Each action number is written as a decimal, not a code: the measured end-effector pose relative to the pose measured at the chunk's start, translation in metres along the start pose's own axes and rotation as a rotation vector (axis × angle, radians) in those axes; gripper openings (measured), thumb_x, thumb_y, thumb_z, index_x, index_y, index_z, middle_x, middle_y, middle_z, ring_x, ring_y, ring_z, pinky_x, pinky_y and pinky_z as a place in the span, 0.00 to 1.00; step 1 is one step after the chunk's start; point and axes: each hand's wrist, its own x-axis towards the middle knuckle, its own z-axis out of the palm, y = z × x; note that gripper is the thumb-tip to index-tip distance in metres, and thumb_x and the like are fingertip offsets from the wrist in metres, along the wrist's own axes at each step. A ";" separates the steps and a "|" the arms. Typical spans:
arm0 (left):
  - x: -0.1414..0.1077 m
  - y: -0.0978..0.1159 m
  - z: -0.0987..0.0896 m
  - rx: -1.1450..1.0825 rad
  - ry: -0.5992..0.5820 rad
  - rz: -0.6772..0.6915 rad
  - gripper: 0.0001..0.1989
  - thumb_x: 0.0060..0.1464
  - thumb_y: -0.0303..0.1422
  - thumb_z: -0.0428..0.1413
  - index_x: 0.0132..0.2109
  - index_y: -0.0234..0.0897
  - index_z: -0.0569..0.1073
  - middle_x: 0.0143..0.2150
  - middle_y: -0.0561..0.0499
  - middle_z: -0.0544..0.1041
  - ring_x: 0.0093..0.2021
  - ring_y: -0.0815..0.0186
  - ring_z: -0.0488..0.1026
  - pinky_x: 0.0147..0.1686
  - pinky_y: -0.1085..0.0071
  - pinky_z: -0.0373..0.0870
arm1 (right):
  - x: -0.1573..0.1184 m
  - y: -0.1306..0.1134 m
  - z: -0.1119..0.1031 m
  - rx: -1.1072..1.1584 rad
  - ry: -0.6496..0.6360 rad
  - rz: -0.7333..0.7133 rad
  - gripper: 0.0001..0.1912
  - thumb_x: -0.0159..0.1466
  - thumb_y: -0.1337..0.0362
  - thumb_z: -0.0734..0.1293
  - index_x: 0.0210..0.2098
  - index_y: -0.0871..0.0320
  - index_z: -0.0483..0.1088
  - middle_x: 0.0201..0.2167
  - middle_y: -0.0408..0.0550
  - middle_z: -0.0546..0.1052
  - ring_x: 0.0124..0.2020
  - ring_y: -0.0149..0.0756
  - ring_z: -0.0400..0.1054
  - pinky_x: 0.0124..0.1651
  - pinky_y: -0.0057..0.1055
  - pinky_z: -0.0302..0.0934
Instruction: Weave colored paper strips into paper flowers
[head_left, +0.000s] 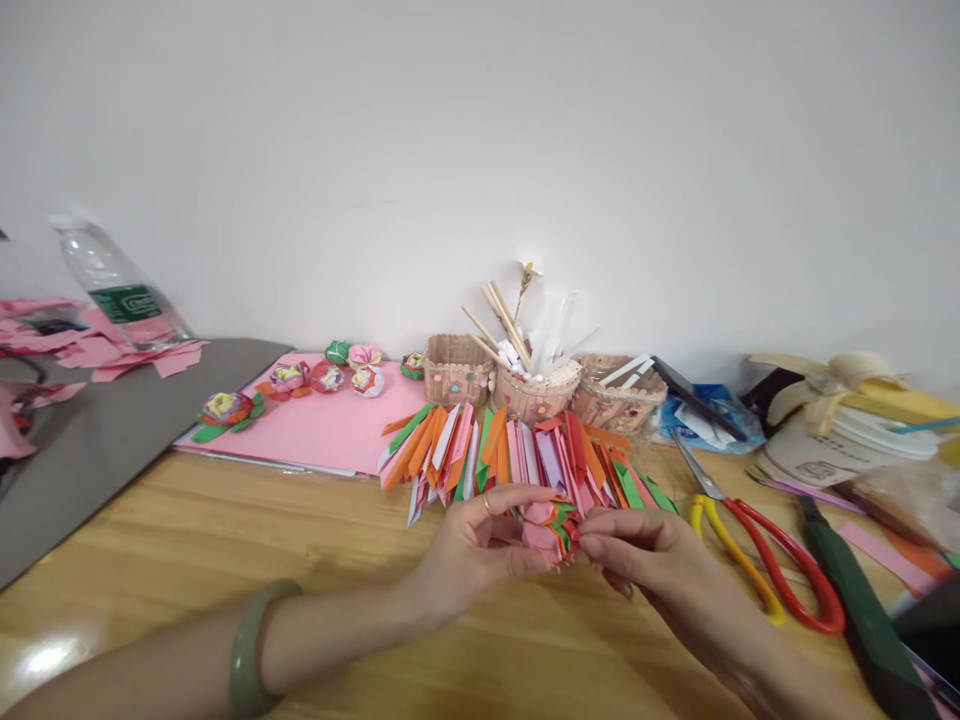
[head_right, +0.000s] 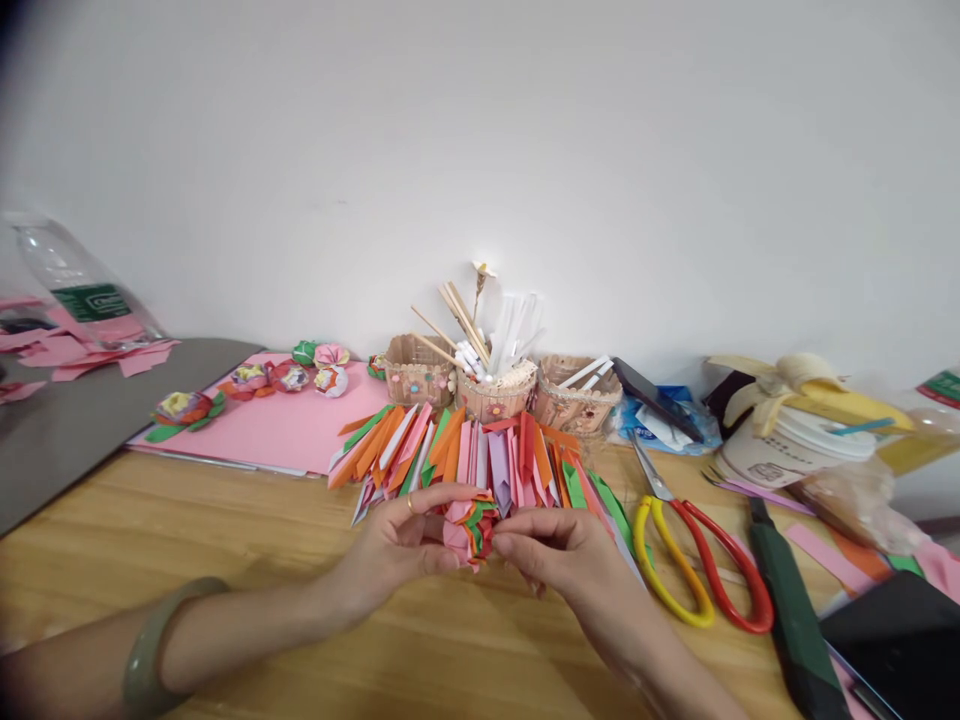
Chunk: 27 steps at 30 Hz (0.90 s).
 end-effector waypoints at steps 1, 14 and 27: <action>0.000 0.000 0.000 -0.002 0.000 -0.004 0.21 0.38 0.27 0.64 0.44 0.42 0.74 0.34 0.53 0.75 0.33 0.70 0.71 0.36 0.73 0.68 | 0.000 -0.001 0.001 -0.016 0.006 -0.006 0.08 0.50 0.58 0.71 0.22 0.57 0.76 0.19 0.41 0.69 0.18 0.23 0.52 0.20 0.22 0.49; -0.001 -0.001 -0.001 0.003 -0.007 0.009 0.21 0.39 0.28 0.64 0.44 0.44 0.74 0.38 0.53 0.74 0.34 0.71 0.71 0.37 0.74 0.67 | -0.004 -0.007 0.006 -0.119 0.120 0.048 0.05 0.47 0.62 0.67 0.21 0.57 0.73 0.17 0.40 0.67 0.17 0.25 0.54 0.20 0.23 0.49; 0.000 -0.004 -0.002 0.115 0.016 0.073 0.20 0.40 0.30 0.63 0.44 0.45 0.74 0.41 0.52 0.71 0.37 0.69 0.70 0.39 0.71 0.69 | 0.000 0.009 0.006 -0.444 0.112 -0.212 0.08 0.54 0.64 0.61 0.23 0.57 0.70 0.20 0.42 0.70 0.23 0.31 0.62 0.24 0.26 0.54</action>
